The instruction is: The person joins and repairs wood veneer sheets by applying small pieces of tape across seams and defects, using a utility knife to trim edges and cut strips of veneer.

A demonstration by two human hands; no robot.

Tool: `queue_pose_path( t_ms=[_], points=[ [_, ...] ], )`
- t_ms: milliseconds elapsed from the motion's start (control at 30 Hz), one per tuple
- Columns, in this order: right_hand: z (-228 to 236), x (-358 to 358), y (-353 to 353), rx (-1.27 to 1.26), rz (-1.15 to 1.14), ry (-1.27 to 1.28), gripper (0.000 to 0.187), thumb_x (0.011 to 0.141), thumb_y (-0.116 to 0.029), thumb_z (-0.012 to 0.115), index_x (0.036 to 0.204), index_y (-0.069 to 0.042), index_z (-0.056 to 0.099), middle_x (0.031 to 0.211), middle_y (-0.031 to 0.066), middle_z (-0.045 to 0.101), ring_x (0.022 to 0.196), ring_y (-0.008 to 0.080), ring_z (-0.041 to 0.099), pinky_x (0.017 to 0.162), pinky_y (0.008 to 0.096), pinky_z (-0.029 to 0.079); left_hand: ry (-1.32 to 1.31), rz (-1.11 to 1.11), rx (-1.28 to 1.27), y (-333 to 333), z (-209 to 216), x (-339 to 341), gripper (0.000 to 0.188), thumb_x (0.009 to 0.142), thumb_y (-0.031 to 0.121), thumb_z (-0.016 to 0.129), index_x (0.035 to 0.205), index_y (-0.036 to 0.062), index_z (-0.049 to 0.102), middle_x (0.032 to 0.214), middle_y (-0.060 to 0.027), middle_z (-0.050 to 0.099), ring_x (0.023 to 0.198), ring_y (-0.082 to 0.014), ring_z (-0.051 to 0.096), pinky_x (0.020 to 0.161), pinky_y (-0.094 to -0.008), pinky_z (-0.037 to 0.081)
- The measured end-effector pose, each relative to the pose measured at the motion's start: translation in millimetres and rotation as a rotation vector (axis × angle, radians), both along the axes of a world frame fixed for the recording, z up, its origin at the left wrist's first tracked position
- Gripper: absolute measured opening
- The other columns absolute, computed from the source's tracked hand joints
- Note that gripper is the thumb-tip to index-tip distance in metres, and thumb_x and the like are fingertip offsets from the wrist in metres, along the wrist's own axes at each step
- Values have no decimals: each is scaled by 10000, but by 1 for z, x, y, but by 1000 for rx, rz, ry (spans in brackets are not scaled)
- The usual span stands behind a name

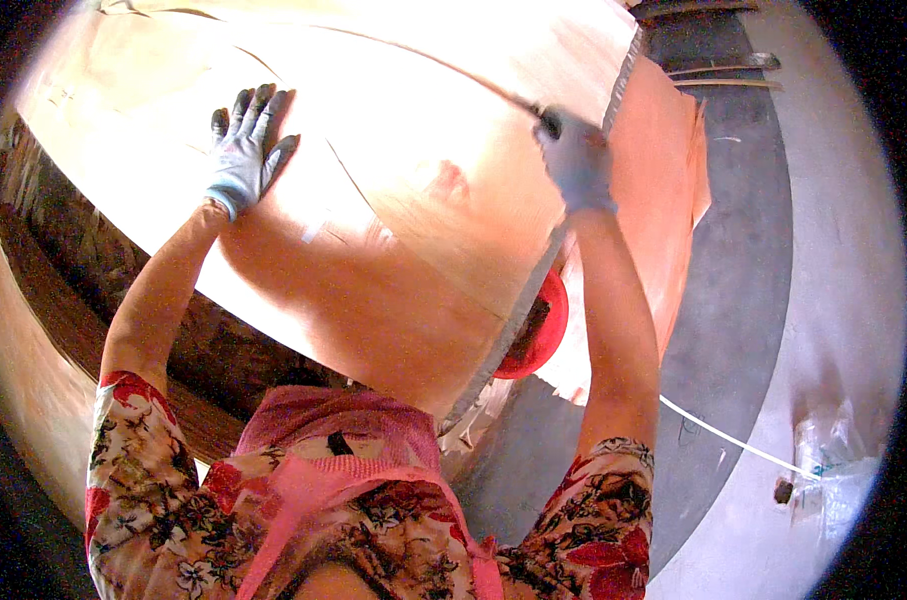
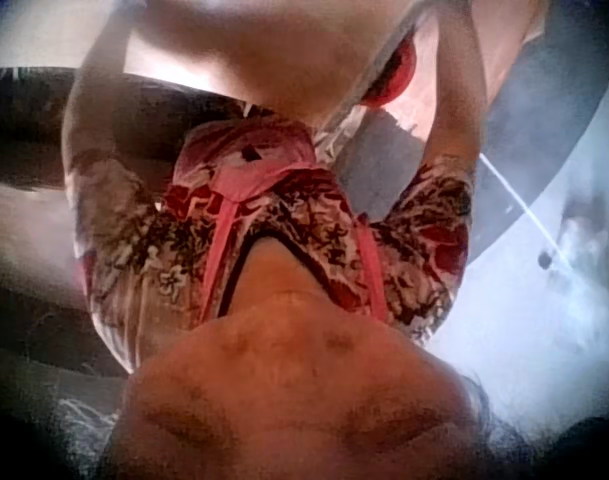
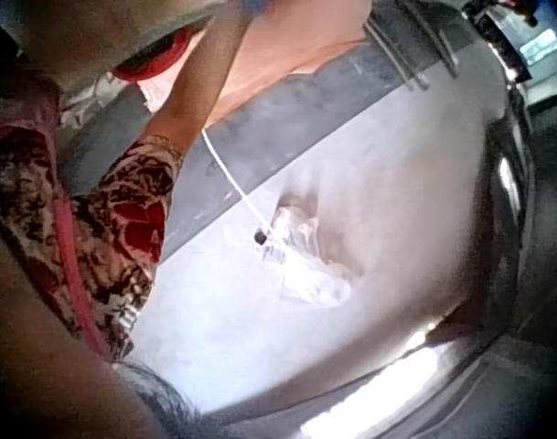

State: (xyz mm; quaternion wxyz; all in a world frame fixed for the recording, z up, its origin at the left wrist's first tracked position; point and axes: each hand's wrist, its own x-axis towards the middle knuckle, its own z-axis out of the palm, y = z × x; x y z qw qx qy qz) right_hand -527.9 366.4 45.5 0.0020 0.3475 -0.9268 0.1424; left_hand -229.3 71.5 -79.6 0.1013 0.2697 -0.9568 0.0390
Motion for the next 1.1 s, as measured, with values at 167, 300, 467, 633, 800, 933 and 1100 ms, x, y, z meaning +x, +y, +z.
queue_pose_path(
  t_ms=[167,300,467,633,800,933,1100],
  points=[
    [42,-29,-25,-45,41,347,248,952,-313,624,974,-73,682,832,177,701,795,368,686,694,457,532,-33,5,75,7,16,-7,704,998,589,417,1591,246,258,1667,-87,191,1538,-324,154,1215,-581,106],
    [39,36,3,9,15,227,366,1015,-387,540,1131,-64,667,898,200,696,763,353,664,695,432,529,-138,15,95,-1,6,1,753,999,573,415,1611,196,193,1685,-84,125,1556,-307,65,1194,-647,34],
    [18,161,165,-460,-158,-103,464,1032,-120,462,1491,-54,444,1398,83,577,1208,241,565,1000,294,460,-52,-22,188,20,40,27,747,994,584,388,1592,157,257,1655,-155,203,1535,-368,138,1205,-626,41],
    [7,167,460,-737,-636,-13,411,1018,-186,534,1369,26,540,1338,111,605,1174,239,578,1028,373,448,88,-77,160,24,38,15,733,988,588,399,1583,176,281,1628,-166,269,1514,-387,199,1195,-635,89],
    [87,196,546,-1336,-896,-54,424,1059,-435,450,1329,-115,522,957,6,555,718,129,451,663,267,411,134,-166,-189,43,46,-26,726,985,466,467,1597,166,219,1641,-183,209,1510,-435,158,1161,-707,96],
    [160,144,582,-1496,-825,-20,202,1027,-296,571,1149,-138,604,858,11,574,757,148,567,595,305,474,614,-441,217,72,81,-11,578,968,182,528,1514,53,391,1524,-229,414,1304,-390,499,1084,-449,410],
    [177,109,514,-1275,-796,20,395,889,-422,750,1023,-162,485,641,39,565,397,118,444,358,264,338,544,-588,1068,208,94,22,653,941,5,540,1557,68,331,1443,-190,542,1024,-154,624,840,-265,499]
  ],
)
